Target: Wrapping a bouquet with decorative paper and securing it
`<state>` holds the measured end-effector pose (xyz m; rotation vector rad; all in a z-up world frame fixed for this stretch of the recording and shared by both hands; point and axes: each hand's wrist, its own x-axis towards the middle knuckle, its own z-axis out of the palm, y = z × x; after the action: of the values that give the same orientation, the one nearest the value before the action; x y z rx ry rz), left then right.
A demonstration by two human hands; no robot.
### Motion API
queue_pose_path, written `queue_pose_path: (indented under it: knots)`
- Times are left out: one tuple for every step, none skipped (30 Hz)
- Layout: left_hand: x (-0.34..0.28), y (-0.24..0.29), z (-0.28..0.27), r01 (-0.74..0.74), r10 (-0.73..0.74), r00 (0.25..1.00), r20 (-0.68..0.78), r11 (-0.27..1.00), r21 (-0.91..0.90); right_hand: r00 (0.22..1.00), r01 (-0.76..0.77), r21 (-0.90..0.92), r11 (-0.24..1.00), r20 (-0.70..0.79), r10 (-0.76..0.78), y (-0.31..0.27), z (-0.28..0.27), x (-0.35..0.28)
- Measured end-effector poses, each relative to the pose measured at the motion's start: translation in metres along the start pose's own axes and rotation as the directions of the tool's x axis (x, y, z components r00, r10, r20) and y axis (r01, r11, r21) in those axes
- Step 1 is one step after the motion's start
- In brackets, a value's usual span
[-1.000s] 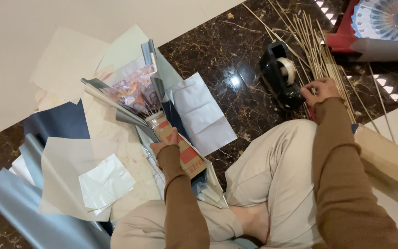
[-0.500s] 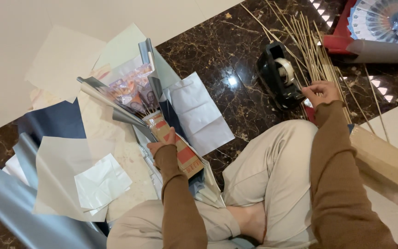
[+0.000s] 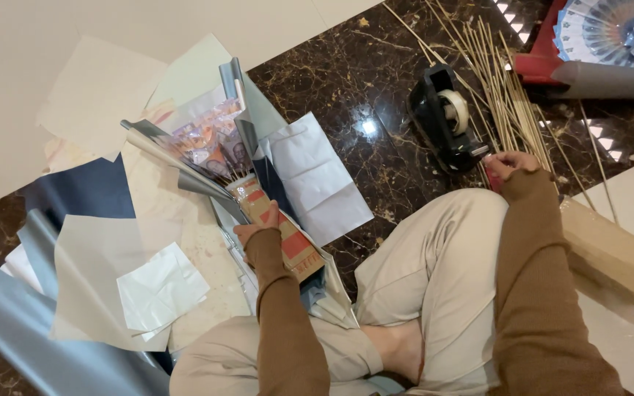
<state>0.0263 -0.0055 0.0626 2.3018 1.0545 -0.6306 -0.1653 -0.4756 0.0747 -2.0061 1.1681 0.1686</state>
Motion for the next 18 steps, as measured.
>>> queue_pose_path:
  knots:
    - [0.002, 0.0, 0.001, 0.0, 0.0, 1.0, 0.001, 1.0, -0.002, 1.0, 0.001, -0.001, 1.0, -0.001, -0.001, 0.006, 0.002, 0.009]
    - [0.003, 0.001, 0.002, -0.002, 0.002, 1.0, 0.004, 1.0, 0.008, 1.0, 0.002, 0.066, 0.998, 0.022, -0.004, 0.011, 0.005, 0.018]
    - [0.005, -0.001, 0.003, -0.002, 0.002, 1.0, 0.006, 1.0, 0.019, 0.999, 0.0, 0.133, 0.991, 0.047, -0.006, 0.019, 0.008, 0.025]
    - [0.005, -0.002, 0.003, -0.001, 0.0, 1.0, 0.007, 1.0, 0.02, 0.999, -0.001, 0.132, 0.991, 0.048, -0.005, 0.022, 0.01, 0.028]
    - [0.006, -0.002, 0.004, -0.009, 0.009, 1.0, 0.001, 1.0, 0.025, 0.999, 0.018, 0.128, 0.992, 0.037, -0.023, 0.024, 0.012, 0.031]
    - [0.006, -0.001, 0.004, -0.017, 0.017, 1.0, -0.005, 0.999, 0.03, 0.999, 0.038, 0.124, 0.992, 0.025, -0.041, 0.027, 0.014, 0.034]
    - [0.003, -0.001, 0.003, -0.014, 0.014, 1.0, -0.007, 0.999, 0.029, 0.999, 0.039, 0.123, 0.992, 0.028, -0.043, 0.023, 0.014, 0.032]
    - [0.0, 0.0, 0.001, -0.017, 0.017, 1.0, 0.0, 1.0, 0.009, 1.0, 0.015, 0.108, 0.994, 0.022, -0.017, 0.018, 0.014, 0.029]
    - [-0.003, 0.0, -0.002, -0.018, 0.018, 1.0, 0.004, 1.0, -0.015, 1.0, -0.005, 0.094, 0.996, 0.018, 0.003, 0.012, 0.014, 0.027]
    - [-0.004, 0.002, -0.002, -0.013, 0.013, 1.0, 0.0, 1.0, -0.02, 1.0, 0.001, 0.092, 0.996, 0.023, -0.003, 0.023, 0.016, 0.039]
    - [-0.004, 0.002, -0.002, -0.01, 0.01, 1.0, 0.008, 1.0, -0.019, 0.999, 0.044, 0.071, 0.997, 0.02, -0.046, 0.033, 0.019, 0.053]
    - [-0.005, 0.002, -0.004, -0.007, 0.007, 1.0, 0.017, 1.0, -0.017, 0.996, 0.087, 0.05, 0.995, 0.019, -0.088, 0.043, 0.023, 0.066]
    - [-0.004, 0.001, -0.003, 0.003, -0.003, 1.0, 0.01, 1.0, -0.029, 0.994, 0.1, 0.045, 0.994, 0.027, -0.102, 0.034, 0.02, 0.061]
    - [-0.002, 0.0, -0.003, -0.006, 0.007, 1.0, 0.019, 0.999, -0.047, 0.999, 0.02, -0.011, 1.0, 0.034, -0.02, 0.025, 0.016, 0.056]
    - [-0.001, 0.0, -0.002, -0.018, 0.02, 0.999, 0.029, 0.998, -0.064, 0.997, -0.062, -0.068, 0.996, 0.031, 0.064, 0.016, 0.012, 0.05]
    - [-0.002, -0.002, -0.004, -0.01, 0.012, 1.0, 0.024, 0.997, -0.074, 0.998, -0.05, -0.072, 0.996, 0.037, 0.053, 0.031, 0.018, 0.068]
    - [-0.003, -0.001, -0.004, -0.013, 0.014, 1.0, 0.02, 0.998, -0.069, 1.0, -0.004, -0.185, 0.983, 0.013, 0.007, 0.046, 0.021, 0.086]
    - [-0.005, -0.001, -0.004, -0.015, 0.016, 1.0, 0.015, 0.998, -0.065, 0.999, 0.039, -0.296, 0.954, -0.005, -0.042, 0.06, 0.023, 0.104]
